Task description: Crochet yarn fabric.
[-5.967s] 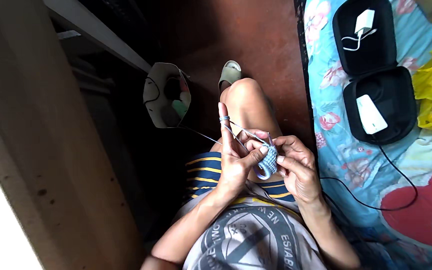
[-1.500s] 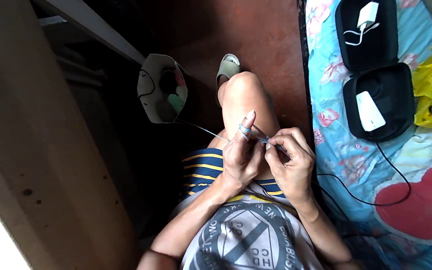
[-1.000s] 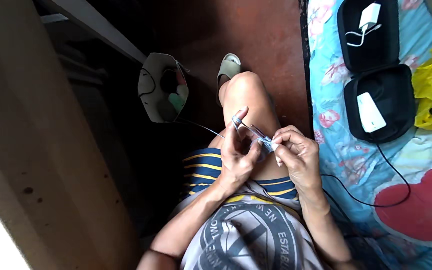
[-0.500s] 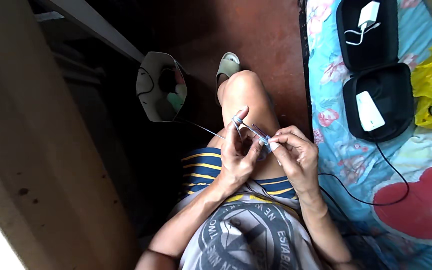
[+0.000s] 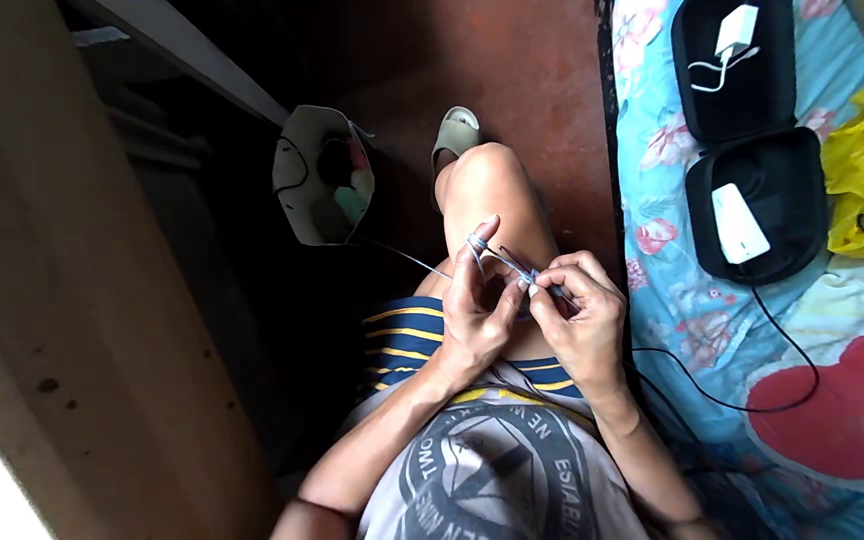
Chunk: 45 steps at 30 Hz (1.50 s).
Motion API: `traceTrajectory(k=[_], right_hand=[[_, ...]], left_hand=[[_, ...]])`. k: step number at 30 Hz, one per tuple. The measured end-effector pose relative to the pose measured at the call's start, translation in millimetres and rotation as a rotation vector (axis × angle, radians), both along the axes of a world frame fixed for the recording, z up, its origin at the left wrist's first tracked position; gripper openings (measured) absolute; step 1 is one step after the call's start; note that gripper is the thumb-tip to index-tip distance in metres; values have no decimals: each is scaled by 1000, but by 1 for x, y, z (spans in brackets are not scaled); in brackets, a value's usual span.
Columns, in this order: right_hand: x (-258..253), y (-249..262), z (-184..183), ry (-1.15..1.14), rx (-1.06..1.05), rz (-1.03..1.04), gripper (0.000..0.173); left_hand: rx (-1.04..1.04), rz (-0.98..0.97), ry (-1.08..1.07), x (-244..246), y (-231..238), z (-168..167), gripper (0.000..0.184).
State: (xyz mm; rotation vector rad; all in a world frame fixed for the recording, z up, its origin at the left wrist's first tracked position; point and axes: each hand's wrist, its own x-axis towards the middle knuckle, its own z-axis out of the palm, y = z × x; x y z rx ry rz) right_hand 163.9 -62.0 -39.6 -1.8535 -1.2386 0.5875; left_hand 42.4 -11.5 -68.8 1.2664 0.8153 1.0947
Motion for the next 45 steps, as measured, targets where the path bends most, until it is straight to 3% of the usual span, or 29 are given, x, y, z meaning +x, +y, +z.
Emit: traceTrajectory(k=[5,9,15,20,25,28,30,34,36,45], right_hand=[[7,1,-2,213,23,10,5],[13,1,-5,479,-6,-16,11],[14,2,-5,773,-56,-63,15],[9,3,0,717,-61,-55,12],[5,4,2,696,-57,-59,11],[4,5,3,774,-67,-59,11],[3,4,3,834,-74,-62,10],[4,2,2,906,-71,-57,18],[4,1,1,895,-71,-64,25],[7,-7,-7,630,65,3,28]], left_hand=[[165,12,76,0,1,-8,60],[183,26,78,0,0,-12,50],[127,49,88,-1,-2,-11,13],[279,60,161,-2,-3,-12,8],[606,158,350,-1,0,-17,6],[626,177,365,-2,2,-18,5],[487,153,286,-1,0,-16,5],[-261,90,44,-2,-2,5,7],[-509,58,-61,-3,2,16,8],[-954,10,-270,-6,12,33,17]])
